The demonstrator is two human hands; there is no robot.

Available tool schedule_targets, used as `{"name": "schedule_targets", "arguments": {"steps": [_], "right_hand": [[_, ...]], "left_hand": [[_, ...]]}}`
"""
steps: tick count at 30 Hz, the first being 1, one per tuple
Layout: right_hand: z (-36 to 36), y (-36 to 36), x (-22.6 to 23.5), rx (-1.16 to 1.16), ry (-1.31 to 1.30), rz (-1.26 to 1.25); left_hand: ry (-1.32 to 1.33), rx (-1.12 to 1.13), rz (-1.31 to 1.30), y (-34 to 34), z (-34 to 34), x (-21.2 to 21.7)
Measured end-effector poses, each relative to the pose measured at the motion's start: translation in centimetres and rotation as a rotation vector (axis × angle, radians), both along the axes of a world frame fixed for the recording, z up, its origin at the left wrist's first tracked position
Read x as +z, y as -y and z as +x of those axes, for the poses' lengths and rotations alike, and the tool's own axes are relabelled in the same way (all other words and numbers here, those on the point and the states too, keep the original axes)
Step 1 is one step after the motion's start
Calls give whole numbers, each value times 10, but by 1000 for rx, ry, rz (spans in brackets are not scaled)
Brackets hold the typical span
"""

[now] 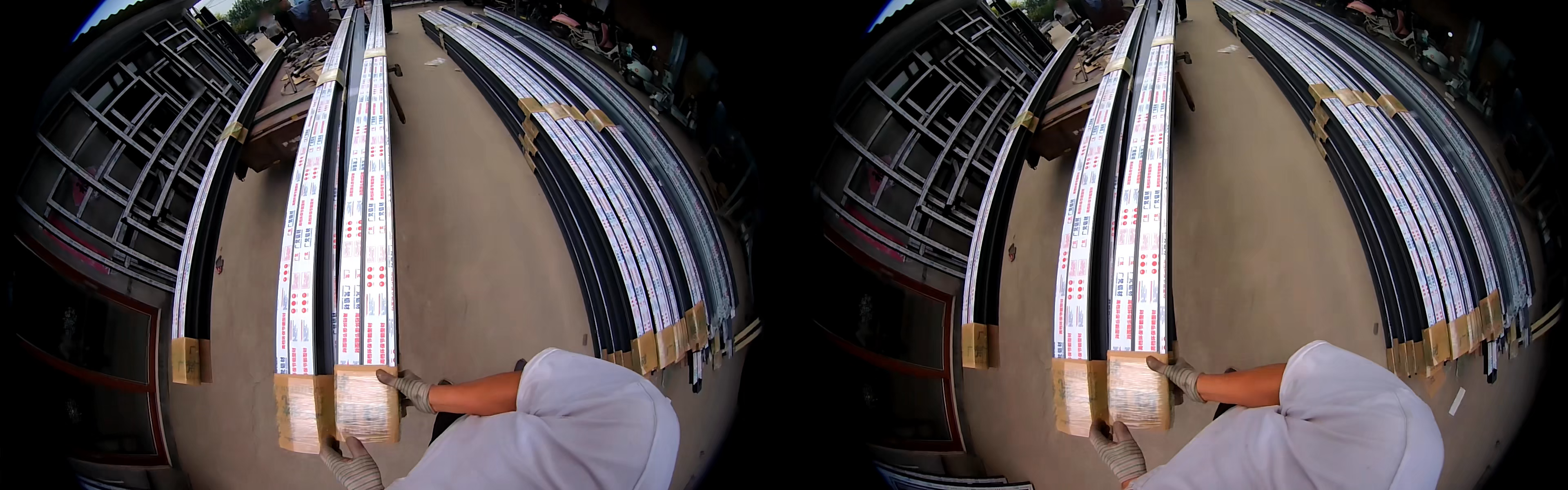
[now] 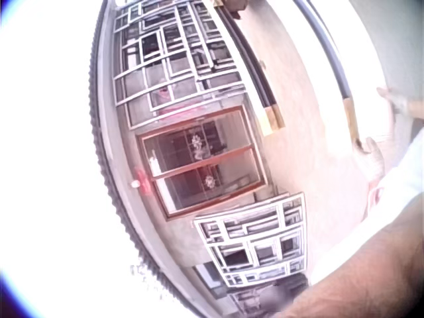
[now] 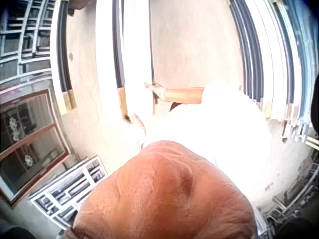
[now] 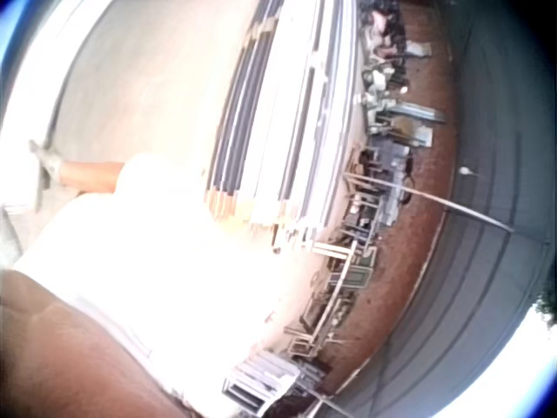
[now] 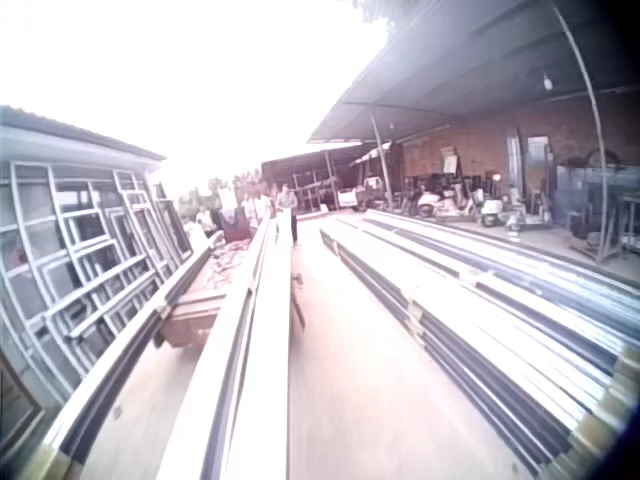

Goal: The person repeatedly picks up long metal profiles wrapped in protective film and cardboard, carries them across a warehouse floor, and stacks them in a pile. The person wears gloves and moves the profiles one by one or in small groups.

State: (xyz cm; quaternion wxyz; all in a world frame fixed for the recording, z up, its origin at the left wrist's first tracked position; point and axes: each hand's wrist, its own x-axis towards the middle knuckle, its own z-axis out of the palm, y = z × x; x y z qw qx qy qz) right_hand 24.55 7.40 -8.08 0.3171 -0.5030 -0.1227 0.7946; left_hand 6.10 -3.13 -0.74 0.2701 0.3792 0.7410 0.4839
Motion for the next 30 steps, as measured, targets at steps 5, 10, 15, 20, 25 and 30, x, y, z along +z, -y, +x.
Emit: {"name": "schedule_targets", "arguments": {"steps": [5,10,15,20,25,30], "right_hand": [[-6,4,9,-34,-13,63],[-5,7,9,-32,12,4],[-14,10,1,-249,58,70],[-27,5,-1,-397,28,174],[-19,9,0,-331,-228,-27],[15,28,16,-374,-274,-21]], "left_hand": [[-531,-389,-123,-72,27,55],[-404,-570,-493,-135,2,7],[-230,-670,-500,-145,-10,-13],[-64,-670,-386,-144,-17,-20],[140,-653,-514,-147,-13,9],[420,-649,-498,-149,2,-3]]}}
